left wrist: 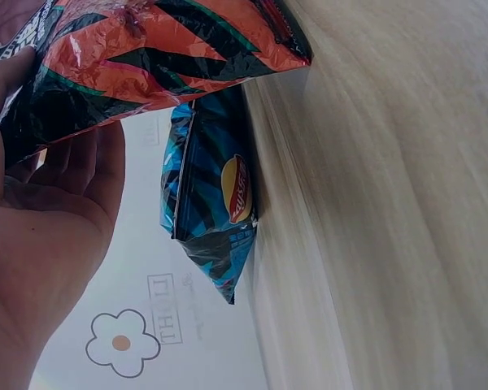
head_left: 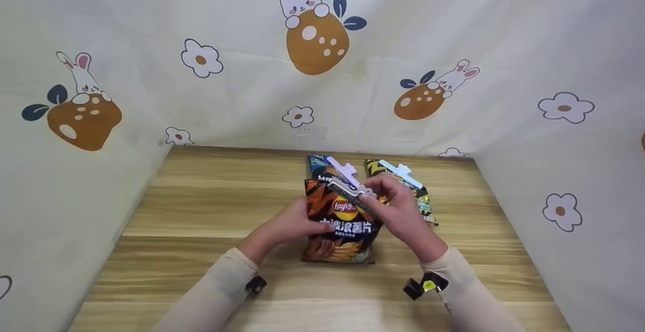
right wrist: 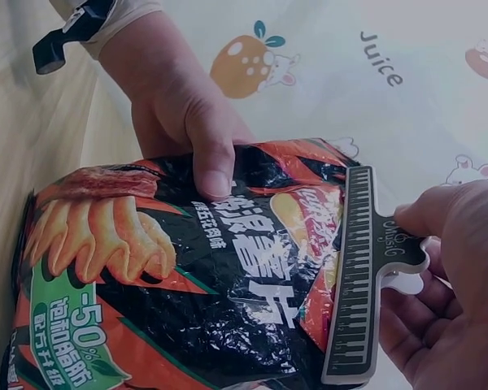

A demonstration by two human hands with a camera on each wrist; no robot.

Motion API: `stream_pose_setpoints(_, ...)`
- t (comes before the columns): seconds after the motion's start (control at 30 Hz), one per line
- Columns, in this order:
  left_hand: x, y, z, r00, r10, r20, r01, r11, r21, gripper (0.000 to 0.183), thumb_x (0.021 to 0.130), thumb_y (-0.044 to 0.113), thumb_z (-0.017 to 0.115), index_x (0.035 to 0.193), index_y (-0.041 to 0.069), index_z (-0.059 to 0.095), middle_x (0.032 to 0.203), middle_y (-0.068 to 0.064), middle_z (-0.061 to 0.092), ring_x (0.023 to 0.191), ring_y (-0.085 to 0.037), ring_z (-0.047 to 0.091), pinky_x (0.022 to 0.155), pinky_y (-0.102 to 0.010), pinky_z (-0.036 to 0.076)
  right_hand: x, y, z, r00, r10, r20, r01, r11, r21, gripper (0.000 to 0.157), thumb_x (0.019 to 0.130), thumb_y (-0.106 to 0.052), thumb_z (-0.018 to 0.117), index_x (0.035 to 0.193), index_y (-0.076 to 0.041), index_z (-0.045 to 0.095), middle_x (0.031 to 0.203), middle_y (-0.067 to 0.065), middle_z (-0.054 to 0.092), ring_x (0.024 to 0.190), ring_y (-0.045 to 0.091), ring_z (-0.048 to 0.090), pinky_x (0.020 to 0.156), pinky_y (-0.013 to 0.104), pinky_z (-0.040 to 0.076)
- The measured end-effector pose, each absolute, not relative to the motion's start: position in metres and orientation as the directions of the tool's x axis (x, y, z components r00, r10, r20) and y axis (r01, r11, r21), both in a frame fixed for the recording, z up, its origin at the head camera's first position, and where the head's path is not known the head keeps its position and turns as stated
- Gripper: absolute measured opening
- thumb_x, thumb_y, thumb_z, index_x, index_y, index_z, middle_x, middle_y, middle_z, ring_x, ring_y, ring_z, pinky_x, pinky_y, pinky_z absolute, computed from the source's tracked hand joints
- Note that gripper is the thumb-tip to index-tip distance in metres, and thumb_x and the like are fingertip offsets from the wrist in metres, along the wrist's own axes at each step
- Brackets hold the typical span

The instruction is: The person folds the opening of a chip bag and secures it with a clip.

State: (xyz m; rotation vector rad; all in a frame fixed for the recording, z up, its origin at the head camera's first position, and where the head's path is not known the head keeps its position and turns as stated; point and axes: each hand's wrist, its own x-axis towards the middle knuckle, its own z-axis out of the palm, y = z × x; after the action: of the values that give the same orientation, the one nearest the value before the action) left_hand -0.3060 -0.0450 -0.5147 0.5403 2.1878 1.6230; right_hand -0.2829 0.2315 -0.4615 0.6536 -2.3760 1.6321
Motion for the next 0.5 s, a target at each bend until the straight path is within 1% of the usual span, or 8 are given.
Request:
stream_pose_setpoints(0.13,-0.305,-0.046,-0.516,-0.858,0.509,-0.067,0.085,0.27,0.959,0.079,0.087,0.036,0.096,0.154,0.018,0.058,0.138,-0.002,0.073,0.128,-0.025,0.069,0.117,-0.051,0.051,-0.284,0.232,-0.462,-0.884,-0.255,0.392,-0.455,0.278,-0.846,0.019,0.102,-0.016,0.083,0.118,-0.008,0.077,0.109,0.004,0.073,0.093,0.027,0.071,0.08,0.033,0.062)
stream_pose_setpoints(0.27,-0.304,-0.05,-0.52,-0.837,0.542,-0.08,0.089,0.279,0.956,0.089,0.086,0.038,0.096,0.161,0.022,0.051,0.143,-0.002,0.07,0.133,-0.025,0.066,0.122,-0.052,0.046,-0.285,0.232,-0.462,-0.883,-0.259,0.391,-0.454,0.264,-0.851,0.02,0.102,-0.016,0.083,0.118,-0.006,0.077,0.108,0.006,0.073,0.092,0.028,0.07,0.074,0.035,0.065)
stream_pose_setpoints(0.37,-0.303,-0.053,-0.524,-0.797,0.598,-0.085,0.101,0.271,0.957,0.095,0.085,0.034,0.098,0.164,0.028,0.046,0.146,0.003,0.068,0.136,-0.023,0.064,0.125,-0.051,0.042,-0.286,0.233,-0.462,-0.89,-0.263,0.373,-0.436,0.248,-0.865,0.021,0.102,-0.015,0.083,0.118,-0.005,0.076,0.107,0.009,0.073,0.09,0.03,0.071,0.067,0.037,0.067)
stream_pose_setpoints(0.5,-0.301,-0.054,-0.529,-0.714,0.698,-0.057,0.149,0.23,0.962,0.096,0.084,0.023,0.098,0.163,0.035,0.046,0.149,0.008,0.066,0.138,-0.019,0.063,0.126,-0.049,0.041,-0.286,0.234,-0.462,-0.901,-0.267,0.343,-0.407,0.239,-0.882,0.02,0.102,-0.014,0.082,0.118,-0.005,0.076,0.107,0.012,0.073,0.086,0.03,0.071,0.062,0.038,0.067)
